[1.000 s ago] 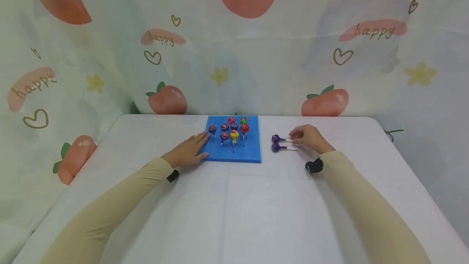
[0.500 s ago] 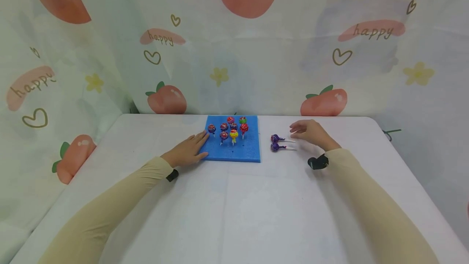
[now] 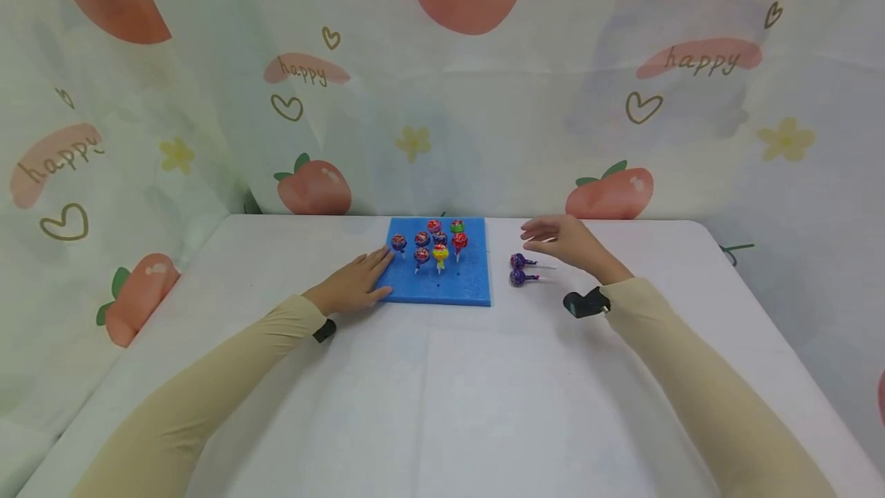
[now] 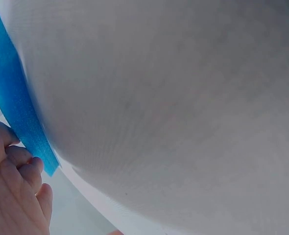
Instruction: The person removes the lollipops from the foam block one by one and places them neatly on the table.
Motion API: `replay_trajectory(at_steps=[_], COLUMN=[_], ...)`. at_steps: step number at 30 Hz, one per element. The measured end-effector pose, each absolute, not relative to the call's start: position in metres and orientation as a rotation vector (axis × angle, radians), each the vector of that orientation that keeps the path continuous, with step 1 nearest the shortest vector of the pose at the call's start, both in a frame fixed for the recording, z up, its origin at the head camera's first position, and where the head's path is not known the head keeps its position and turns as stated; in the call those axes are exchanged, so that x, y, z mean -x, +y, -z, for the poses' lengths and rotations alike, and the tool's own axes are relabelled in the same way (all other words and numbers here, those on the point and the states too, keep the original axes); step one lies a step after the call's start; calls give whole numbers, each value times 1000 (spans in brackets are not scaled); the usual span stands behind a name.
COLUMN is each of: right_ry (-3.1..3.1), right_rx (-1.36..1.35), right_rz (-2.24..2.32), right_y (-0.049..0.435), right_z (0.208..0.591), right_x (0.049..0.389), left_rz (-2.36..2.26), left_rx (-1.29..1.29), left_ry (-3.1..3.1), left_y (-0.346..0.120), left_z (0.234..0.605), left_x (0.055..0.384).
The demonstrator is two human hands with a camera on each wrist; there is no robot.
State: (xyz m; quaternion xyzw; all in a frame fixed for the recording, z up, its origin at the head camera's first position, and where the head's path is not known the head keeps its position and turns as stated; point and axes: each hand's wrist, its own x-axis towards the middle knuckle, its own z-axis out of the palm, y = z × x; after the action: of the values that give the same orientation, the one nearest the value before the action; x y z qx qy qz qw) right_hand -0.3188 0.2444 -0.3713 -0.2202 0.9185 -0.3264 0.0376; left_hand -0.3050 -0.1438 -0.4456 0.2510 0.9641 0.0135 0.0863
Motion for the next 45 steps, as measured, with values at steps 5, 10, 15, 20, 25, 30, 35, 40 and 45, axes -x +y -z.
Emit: replay_trajectory(at_steps=[5, 10, 15, 20, 25, 30, 35, 40, 45], right_ry=[2781, 2750, 2697, 2627, 2602, 2591, 2567, 2583, 2598], right_rx=[697, 685, 617, 528, 423, 372, 307, 280, 261], right_rz=[1044, 1090, 1175, 1285, 1376, 1404, 1416, 1389, 1390], right_y=[227, 211, 194, 177, 164, 154, 147, 141, 136], right_z=[369, 374, 387, 403, 416, 425, 431, 434, 437], right_x=[316, 317, 320, 322, 326, 333, 337, 339, 341], left_rz=[-44, -34, -27, -39, -36, -36, -31, -23, -23], left_rx=[-745, -740, -744, -739, -735, -732, -733, -729, -723], left_ry=[2869, 2866, 2867, 2867, 2868, 2873, 2874, 2867, 2870], left_y=[-143, -143, -143, -143, -143, -143, -142, -142, -142], left_z=[445, 444, 442, 443, 443, 444, 444, 444, 444], left_x=[304, 304, 304, 303, 304, 305, 304, 304, 305])
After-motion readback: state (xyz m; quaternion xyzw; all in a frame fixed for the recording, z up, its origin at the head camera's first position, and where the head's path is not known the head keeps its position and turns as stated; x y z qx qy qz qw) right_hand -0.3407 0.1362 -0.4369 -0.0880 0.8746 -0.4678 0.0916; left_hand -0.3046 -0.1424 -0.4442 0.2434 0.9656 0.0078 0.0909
